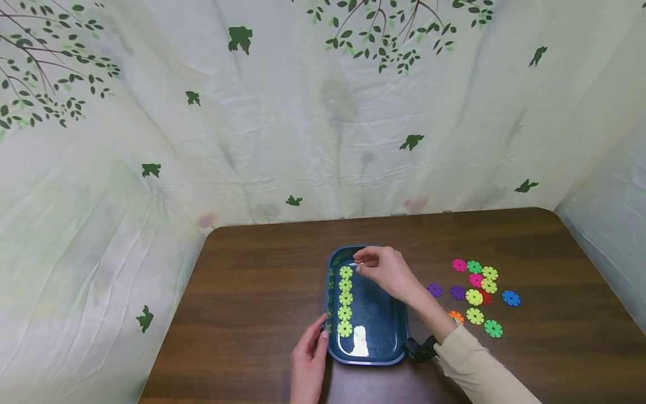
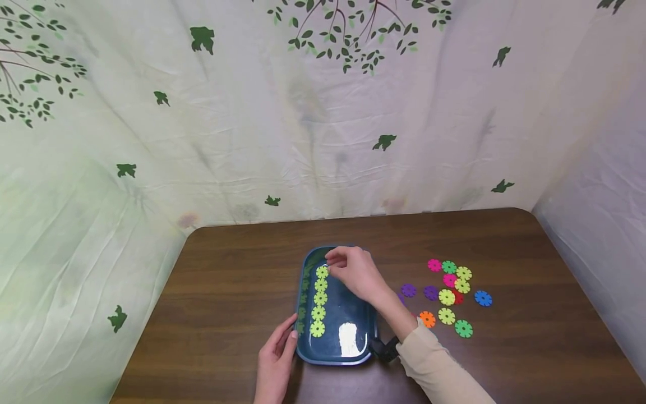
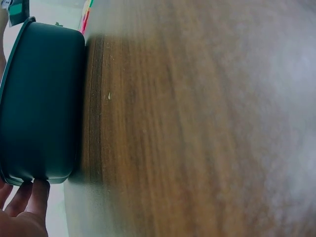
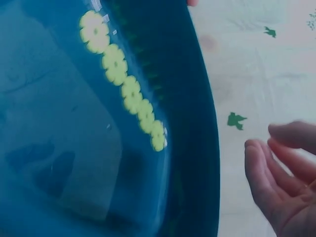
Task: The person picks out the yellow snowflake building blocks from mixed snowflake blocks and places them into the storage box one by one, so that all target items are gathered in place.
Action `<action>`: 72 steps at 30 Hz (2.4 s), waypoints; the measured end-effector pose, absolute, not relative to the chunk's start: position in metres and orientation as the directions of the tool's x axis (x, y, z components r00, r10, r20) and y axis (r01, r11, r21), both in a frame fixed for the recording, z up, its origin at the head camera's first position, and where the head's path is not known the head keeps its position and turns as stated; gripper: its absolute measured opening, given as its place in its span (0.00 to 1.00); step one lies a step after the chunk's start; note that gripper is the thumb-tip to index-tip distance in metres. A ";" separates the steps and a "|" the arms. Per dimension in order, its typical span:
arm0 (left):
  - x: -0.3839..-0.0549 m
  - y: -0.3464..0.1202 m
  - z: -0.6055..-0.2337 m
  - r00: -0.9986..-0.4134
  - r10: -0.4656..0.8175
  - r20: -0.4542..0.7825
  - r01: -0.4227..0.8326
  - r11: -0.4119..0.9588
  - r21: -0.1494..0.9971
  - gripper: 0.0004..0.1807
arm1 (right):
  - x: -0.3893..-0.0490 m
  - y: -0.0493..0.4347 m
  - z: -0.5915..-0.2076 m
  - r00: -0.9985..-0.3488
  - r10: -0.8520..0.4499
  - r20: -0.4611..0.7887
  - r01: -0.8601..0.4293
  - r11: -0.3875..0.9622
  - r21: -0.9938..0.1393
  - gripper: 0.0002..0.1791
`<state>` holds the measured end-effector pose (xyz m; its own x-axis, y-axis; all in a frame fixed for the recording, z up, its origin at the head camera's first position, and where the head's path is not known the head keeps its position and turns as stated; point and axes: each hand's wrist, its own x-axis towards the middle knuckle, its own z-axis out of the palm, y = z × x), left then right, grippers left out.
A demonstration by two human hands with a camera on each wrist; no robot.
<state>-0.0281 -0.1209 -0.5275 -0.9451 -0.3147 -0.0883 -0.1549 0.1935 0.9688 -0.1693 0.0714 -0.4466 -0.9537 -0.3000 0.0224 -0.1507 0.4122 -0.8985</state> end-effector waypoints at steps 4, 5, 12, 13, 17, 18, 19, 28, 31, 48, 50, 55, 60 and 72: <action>-0.029 -0.121 -0.528 -0.944 -0.317 -0.095 -0.166 0.205 0.965 0.17 | -0.164 0.079 -0.446 -0.938 -0.345 0.014 -0.166 0.417 -0.894 0.15; -0.029 -0.121 -0.528 -0.944 -0.316 -0.092 -0.162 0.204 0.965 0.17 | -0.163 0.082 -0.446 -0.935 -0.354 0.014 -0.172 0.420 -0.891 0.15; -0.028 -0.121 -0.528 -0.948 -0.310 -0.064 -0.129 0.194 0.972 0.18 | -0.152 0.098 -0.448 -0.921 -0.387 0.039 -0.225 0.448 -0.865 0.18; -0.028 -0.121 -0.528 -0.948 -0.311 -0.063 -0.127 0.190 0.974 0.18 | -0.150 0.101 -0.449 -0.921 -0.386 0.042 -0.228 0.449 -0.864 0.18; -0.027 -0.121 -0.528 -0.949 -0.311 -0.059 -0.125 0.195 0.973 0.18 | -0.143 0.110 -0.452 -0.928 -0.373 0.025 -0.206 0.454 -0.867 0.19; -0.028 -0.121 -0.528 -0.948 -0.311 -0.063 -0.128 0.193 0.973 0.18 | -0.141 0.113 -0.453 -0.929 -0.368 0.021 -0.200 0.455 -0.867 0.19; -0.028 -0.121 -0.528 -0.948 -0.311 -0.066 -0.131 0.195 0.972 0.18 | -0.139 0.115 -0.454 -0.931 -0.365 0.019 -0.199 0.460 -0.865 0.20; -0.027 -0.121 -0.528 -0.949 -0.308 -0.059 -0.117 0.172 0.978 0.18 | -0.124 0.136 -0.466 -0.939 -0.343 0.027 -0.209 0.507 -0.836 0.19; -0.027 -0.121 -0.528 -0.949 -0.309 -0.054 -0.114 0.179 0.977 0.18 | -0.118 0.144 -0.469 -0.948 -0.318 0.014 -0.191 0.532 -0.825 0.19; -0.028 -0.120 -0.529 -0.947 -0.313 -0.077 -0.138 0.180 0.974 0.18 | -0.092 0.192 -0.489 -0.965 -0.262 -0.026 -0.122 0.531 -0.839 0.18; -0.028 -0.120 -0.528 -0.945 -0.317 -0.082 -0.149 0.192 0.970 0.18 | -0.088 0.197 -0.492 -0.966 -0.257 -0.013 -0.131 0.534 -0.835 0.18; -0.028 -0.120 -0.526 -0.939 -0.330 -0.096 -0.172 0.210 0.962 0.17 | -0.078 0.209 -0.498 -0.971 -0.239 0.016 -0.157 0.584 -0.797 0.18; -0.028 -0.120 -0.527 -0.941 -0.329 -0.084 -0.157 0.204 0.966 0.18 | -0.069 0.223 -0.500 -0.979 -0.201 0.040 -0.159 0.621 -0.768 0.19; -0.028 -0.120 -0.528 -0.946 -0.320 -0.061 -0.130 0.200 0.971 0.18 | -0.066 0.253 -0.504 -0.977 -0.150 0.152 -0.214 0.702 -0.680 0.19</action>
<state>-0.0282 -0.1199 -0.5278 -0.9456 -0.3197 -0.0605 -0.1298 0.2001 0.9711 -0.0664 0.2531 -0.5036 -0.9769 -0.1503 0.1522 -0.2138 0.7016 -0.6797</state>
